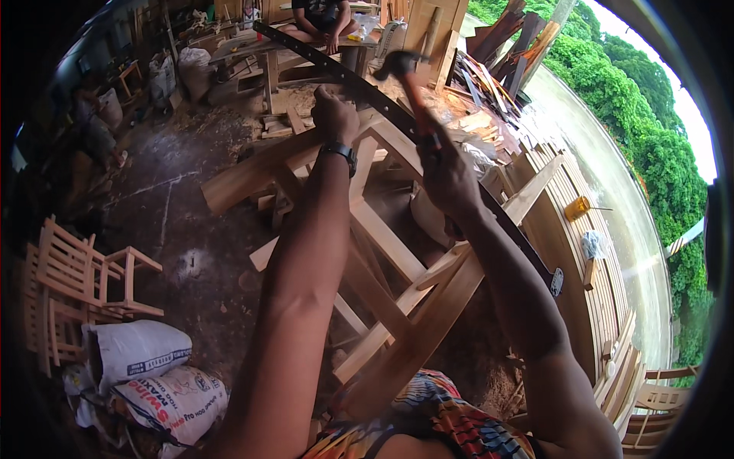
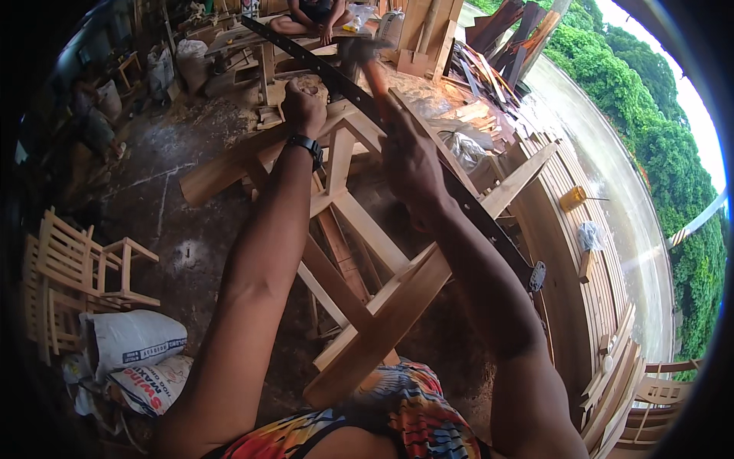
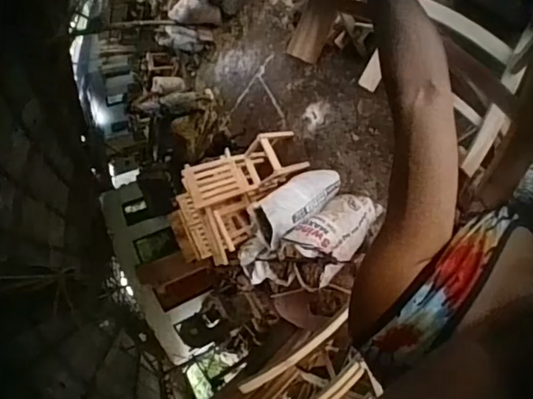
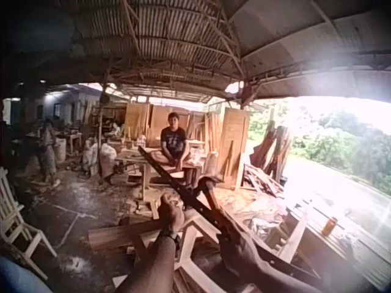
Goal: The person hammers a nail into a wooden chair frame while it is held in place by a large metal clamp, then removes the clamp and picks up the partially assembled chair.
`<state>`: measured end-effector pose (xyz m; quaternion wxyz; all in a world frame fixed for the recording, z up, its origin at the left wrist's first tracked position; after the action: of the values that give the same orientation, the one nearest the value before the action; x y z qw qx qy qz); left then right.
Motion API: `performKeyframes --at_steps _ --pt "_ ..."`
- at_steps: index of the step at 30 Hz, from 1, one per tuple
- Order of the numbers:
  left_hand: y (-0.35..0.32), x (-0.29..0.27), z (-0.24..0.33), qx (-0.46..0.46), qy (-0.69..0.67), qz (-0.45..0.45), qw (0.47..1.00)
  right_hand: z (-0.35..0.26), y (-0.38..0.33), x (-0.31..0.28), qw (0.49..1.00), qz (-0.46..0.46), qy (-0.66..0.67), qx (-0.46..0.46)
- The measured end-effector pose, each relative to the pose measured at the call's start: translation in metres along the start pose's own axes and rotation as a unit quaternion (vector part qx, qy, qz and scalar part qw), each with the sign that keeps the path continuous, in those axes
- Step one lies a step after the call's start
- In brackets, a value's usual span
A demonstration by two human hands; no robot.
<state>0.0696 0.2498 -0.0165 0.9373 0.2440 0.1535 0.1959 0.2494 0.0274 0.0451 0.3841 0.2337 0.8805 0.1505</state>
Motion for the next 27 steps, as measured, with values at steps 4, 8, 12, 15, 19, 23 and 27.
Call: performKeyframes --at_steps 4,8,12,15,19,23,27 --pt "-0.005 0.008 0.002 -0.034 -0.045 -0.027 0.998 0.017 0.011 0.010 0.980 -0.097 -0.136 -0.106" --pt "-0.001 0.006 -0.007 -0.013 -0.026 -0.023 0.999 -0.017 0.006 -0.009 0.997 -0.023 -0.049 -0.056" --pt "-0.001 0.007 -0.001 -0.018 -0.023 -0.018 0.999 0.008 0.008 0.001 0.995 -0.025 -0.060 -0.080" --pt "-0.009 0.009 0.005 -0.042 -0.028 -0.026 0.998 0.021 0.008 0.019 0.966 -0.211 -0.146 0.010" --pt "-0.005 -0.001 0.001 0.002 -0.012 -0.004 1.000 -0.027 0.013 -0.009 0.993 -0.031 -0.045 -0.100" --pt "-0.014 0.006 0.010 -0.023 -0.033 -0.015 0.999 0.030 0.011 0.016 0.986 -0.102 -0.071 -0.112" --pt "-0.006 0.001 0.003 -0.021 -0.014 -0.014 1.000 -0.003 0.011 0.009 0.981 -0.141 -0.099 -0.088"
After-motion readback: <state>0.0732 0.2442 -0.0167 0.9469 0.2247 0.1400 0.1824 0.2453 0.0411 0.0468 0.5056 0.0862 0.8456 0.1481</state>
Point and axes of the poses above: each hand's wrist, its own y-axis towards the middle knuckle, its own x-axis out of the palm, z = x × y, the point moved 10 cm from there along y, towards the middle knuckle, and after that the axes turned 7 degrees about -y, right-handed, at the moved point
